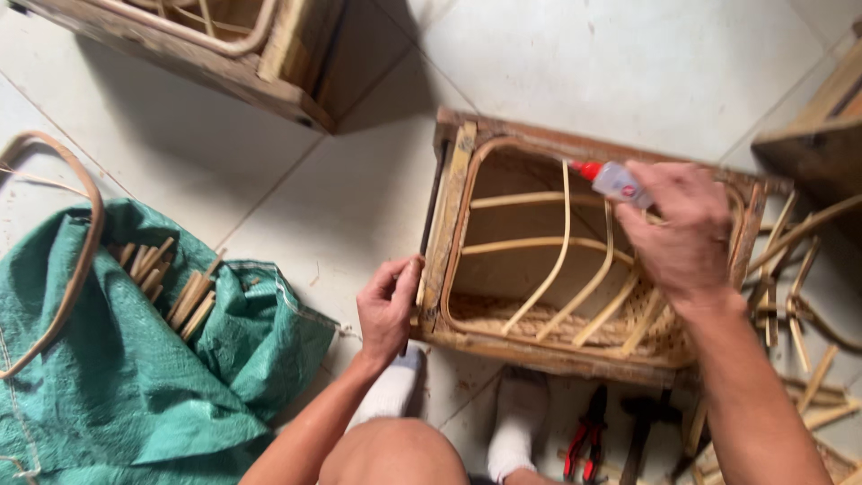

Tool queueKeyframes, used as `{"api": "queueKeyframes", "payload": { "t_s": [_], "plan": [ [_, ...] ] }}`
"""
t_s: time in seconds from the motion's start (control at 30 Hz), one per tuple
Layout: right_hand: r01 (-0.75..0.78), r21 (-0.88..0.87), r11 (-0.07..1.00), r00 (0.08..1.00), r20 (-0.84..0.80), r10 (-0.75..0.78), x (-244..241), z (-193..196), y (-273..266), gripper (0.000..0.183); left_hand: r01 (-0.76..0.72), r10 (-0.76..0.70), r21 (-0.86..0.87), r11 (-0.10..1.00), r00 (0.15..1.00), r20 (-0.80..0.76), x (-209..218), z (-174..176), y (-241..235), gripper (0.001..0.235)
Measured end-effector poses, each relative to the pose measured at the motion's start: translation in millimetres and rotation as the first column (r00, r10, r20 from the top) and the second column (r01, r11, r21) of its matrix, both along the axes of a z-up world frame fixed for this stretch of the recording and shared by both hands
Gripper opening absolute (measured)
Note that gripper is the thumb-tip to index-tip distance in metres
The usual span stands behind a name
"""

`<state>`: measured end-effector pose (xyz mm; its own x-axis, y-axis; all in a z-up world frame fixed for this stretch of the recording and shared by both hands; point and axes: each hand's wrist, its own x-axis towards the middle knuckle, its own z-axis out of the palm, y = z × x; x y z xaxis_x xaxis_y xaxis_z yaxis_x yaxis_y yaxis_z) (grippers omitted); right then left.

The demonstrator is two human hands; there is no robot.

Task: The person applies glue to the inner rim of a rectangular woven basket placed in a wooden mold, then inserts and secures a curved bamboo strip along the top edge using a hammer and pliers. The person adjusts the strip and taps it into place repeatedly.

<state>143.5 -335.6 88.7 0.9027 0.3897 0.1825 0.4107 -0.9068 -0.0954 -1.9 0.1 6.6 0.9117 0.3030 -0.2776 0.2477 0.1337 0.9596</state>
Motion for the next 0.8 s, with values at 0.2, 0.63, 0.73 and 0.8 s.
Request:
{"api": "queueKeyframes", "payload": {
  "t_s": [0.2,0.63,0.73,0.8],
  "plan": [
    [0.174,0.312,0.934,0.957,-0.277,-0.086,-135.1,31.3,-17.3,0.038,0.007,-0.007,0.025,1.000,0.999,0.033,-2.4,0.3,-0.1,0.020],
    [0.263,0.140,0.954,0.954,-0.186,-0.236,-226.5,48.7,-27.2,0.052,0.021,-0.178,0.453,0.891,0.935,0.307,-4.2,16.1,-4.1,0.010],
    [0.274,0.110,0.955,0.950,-0.188,-0.251,-228.1,50.3,-36.2,0.053,0.037,-0.191,0.458,0.888,0.936,0.295,-4.7,15.8,-3.6,0.010],
    [0.268,0.095,0.959,0.952,-0.179,-0.249,-229.1,49.2,-40.9,0.052,0.038,-0.192,0.473,0.880,0.940,0.283,-5.5,15.6,-3.9,0.010]
  ]
}}
